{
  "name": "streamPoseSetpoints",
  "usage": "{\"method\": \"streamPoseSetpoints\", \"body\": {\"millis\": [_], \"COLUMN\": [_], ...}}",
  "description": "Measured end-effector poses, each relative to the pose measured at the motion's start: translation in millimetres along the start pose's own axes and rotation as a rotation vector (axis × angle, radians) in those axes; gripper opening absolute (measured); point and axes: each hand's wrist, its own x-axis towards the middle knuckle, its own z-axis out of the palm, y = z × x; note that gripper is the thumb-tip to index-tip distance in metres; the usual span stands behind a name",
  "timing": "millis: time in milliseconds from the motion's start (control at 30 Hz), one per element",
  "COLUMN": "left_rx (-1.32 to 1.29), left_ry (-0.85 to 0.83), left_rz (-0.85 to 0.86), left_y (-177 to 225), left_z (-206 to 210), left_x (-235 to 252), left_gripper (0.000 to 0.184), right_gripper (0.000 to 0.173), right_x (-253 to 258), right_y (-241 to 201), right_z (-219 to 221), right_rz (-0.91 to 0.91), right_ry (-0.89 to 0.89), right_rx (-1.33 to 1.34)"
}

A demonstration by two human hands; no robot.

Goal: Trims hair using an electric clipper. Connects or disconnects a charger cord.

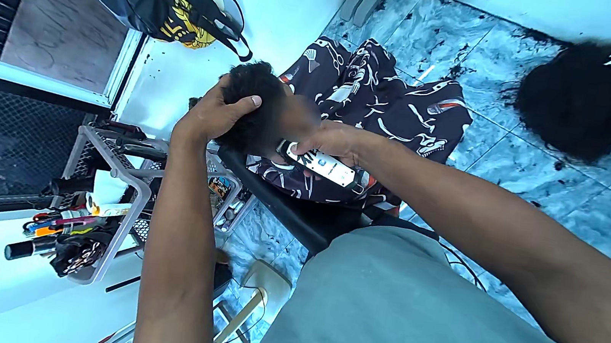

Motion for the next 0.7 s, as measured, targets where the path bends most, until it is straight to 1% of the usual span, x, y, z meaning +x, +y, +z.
{"method": "streamPoseSetpoints", "body": {"millis": [100,133,233,400,500,533,633,667,700], "left_rx": [0.001,-0.001,0.003,0.015,0.009,0.009,0.001,0.001,0.006], "left_ry": [-0.001,-0.001,0.005,0.002,0.0,-0.003,-0.01,-0.01,-0.01], "left_rz": [0.007,0.007,0.005,0.022,0.023,0.024,0.028,0.028,0.026], "left_y": [0,-1,1,-2,-2,-2,-2,-3,-4], "left_z": [0,0,0,0,0,-1,0,1,0], "left_x": [0,0,0,1,2,2,3,2,3], "left_gripper": [0.059,0.059,0.06,0.061,0.06,0.06,0.061,0.061,0.061], "right_gripper": [0.03,0.03,0.028,0.03,0.03,0.03,0.032,0.032,0.03], "right_x": [1,1,-1,-1,-2,-1,-3,-3,-4], "right_y": [-5,-4,-2,-11,-7,-7,-12,-13,-12], "right_z": [-2,-1,-1,1,1,0,1,4,6], "right_rz": [-0.033,-0.037,0.001,-0.076,-0.003,0.004,-0.065,-0.078,-0.088], "right_ry": [-0.068,-0.076,-0.02,-0.046,0.008,0.01,-0.051,-0.049,-0.027], "right_rx": [0.087,0.076,-0.056,0.045,-0.067,-0.055,0.107,0.113,0.06]}}
